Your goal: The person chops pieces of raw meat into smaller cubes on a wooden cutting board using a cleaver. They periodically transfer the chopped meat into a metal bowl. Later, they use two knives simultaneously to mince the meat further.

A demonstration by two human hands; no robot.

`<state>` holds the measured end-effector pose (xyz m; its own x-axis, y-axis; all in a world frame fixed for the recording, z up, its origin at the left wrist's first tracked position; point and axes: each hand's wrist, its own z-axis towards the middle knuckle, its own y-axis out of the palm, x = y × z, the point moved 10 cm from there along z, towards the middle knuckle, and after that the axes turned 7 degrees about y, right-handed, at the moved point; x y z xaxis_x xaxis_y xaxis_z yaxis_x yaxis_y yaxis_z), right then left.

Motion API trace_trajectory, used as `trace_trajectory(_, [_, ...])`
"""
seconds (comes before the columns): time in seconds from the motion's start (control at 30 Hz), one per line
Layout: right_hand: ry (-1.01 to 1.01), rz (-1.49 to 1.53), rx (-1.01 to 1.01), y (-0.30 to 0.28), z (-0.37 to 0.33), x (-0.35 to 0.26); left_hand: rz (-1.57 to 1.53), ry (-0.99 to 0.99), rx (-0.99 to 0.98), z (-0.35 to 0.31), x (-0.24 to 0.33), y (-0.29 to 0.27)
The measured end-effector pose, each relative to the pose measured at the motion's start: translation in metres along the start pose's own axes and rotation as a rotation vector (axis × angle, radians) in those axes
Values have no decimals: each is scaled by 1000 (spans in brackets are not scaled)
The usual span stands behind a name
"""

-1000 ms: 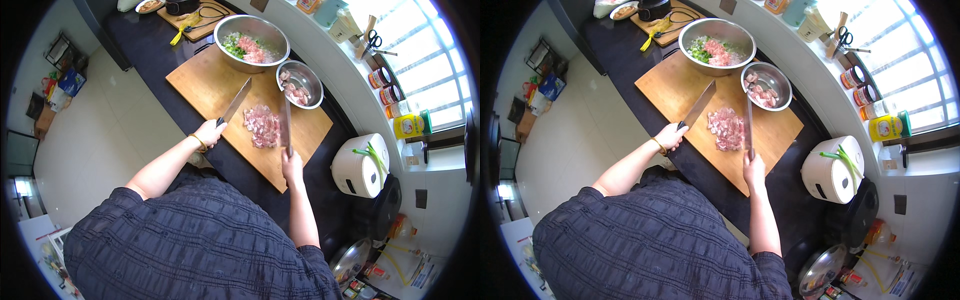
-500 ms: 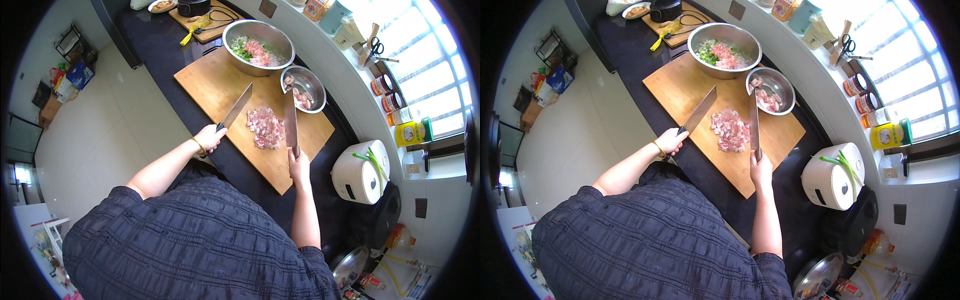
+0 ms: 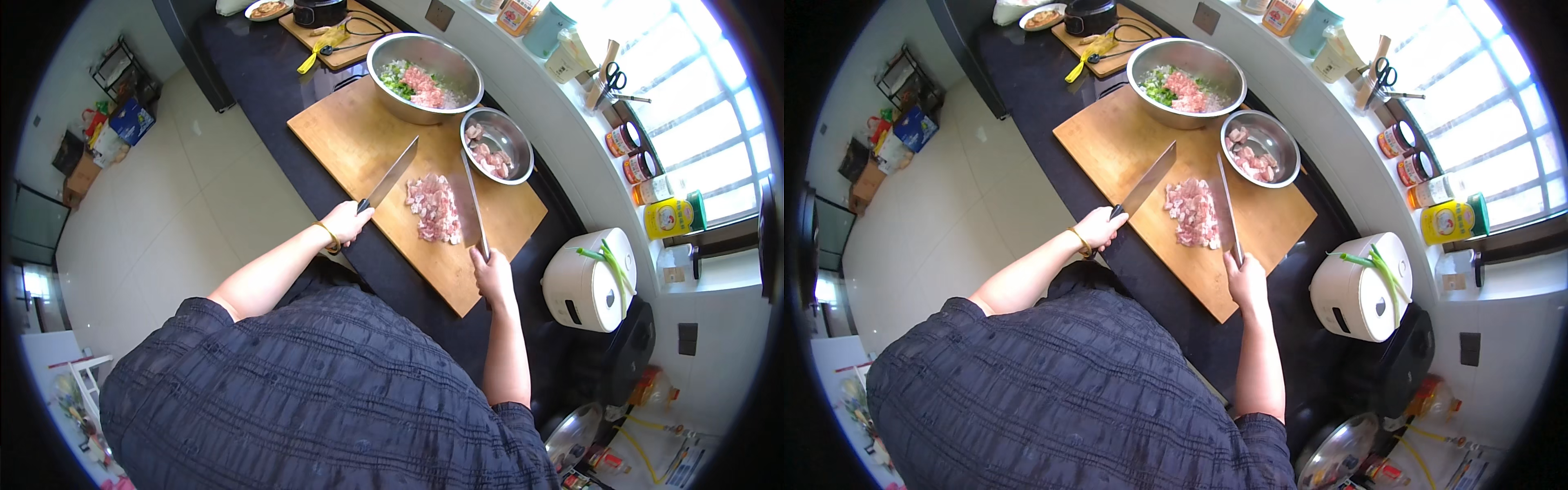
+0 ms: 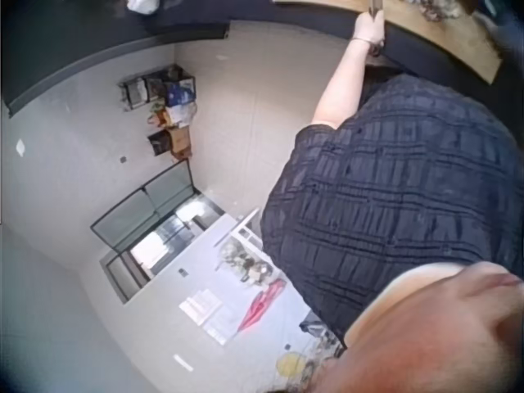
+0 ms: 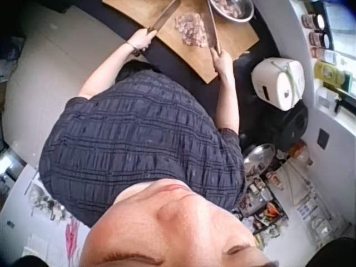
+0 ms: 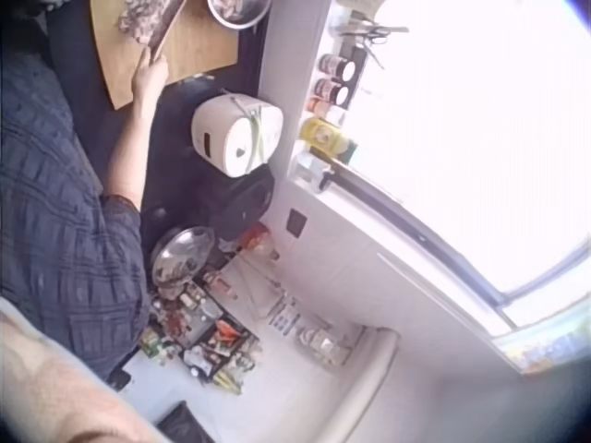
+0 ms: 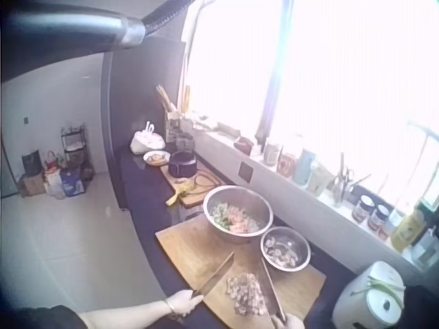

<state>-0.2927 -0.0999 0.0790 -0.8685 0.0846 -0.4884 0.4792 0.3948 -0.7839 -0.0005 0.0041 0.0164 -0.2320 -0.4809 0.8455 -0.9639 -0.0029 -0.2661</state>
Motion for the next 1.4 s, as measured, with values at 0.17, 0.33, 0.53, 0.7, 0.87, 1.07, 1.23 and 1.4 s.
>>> trace_trajectory(0.17, [-110, -182, 104, 26, 0, 12, 21, 18, 4, 1, 4, 1])
trace_trajectory(0.33, [-14, 180, 28, 8, -6, -5, -5, 6, 14, 0, 2, -1])
trace_trajectory(0.53, [137, 80, -120, 13, -18, -11, -17, 10, 3, -1, -1, -1])
trace_trajectory(0.7, [-77, -19, 74, 42, -29, -11, -6, 48, 23, 2, 1, -2])
trace_trajectory(0.87, [-10, 185, 14, 29, -22, -14, -11, 55, 35, 3, -1, -4])
trace_trajectory(1.07, [-18, 16, 16, 44, -11, -16, -10, 72, 30, 2, 1, -2])
trace_trajectory(1.23, [-224, 90, 373, 42, -23, -25, -21, 5, 5, 0, -1, 0])
trace_trajectory(1.4, [149, 180, -67, 26, -29, -39, -24, 4, -14, 1, -6, -4])
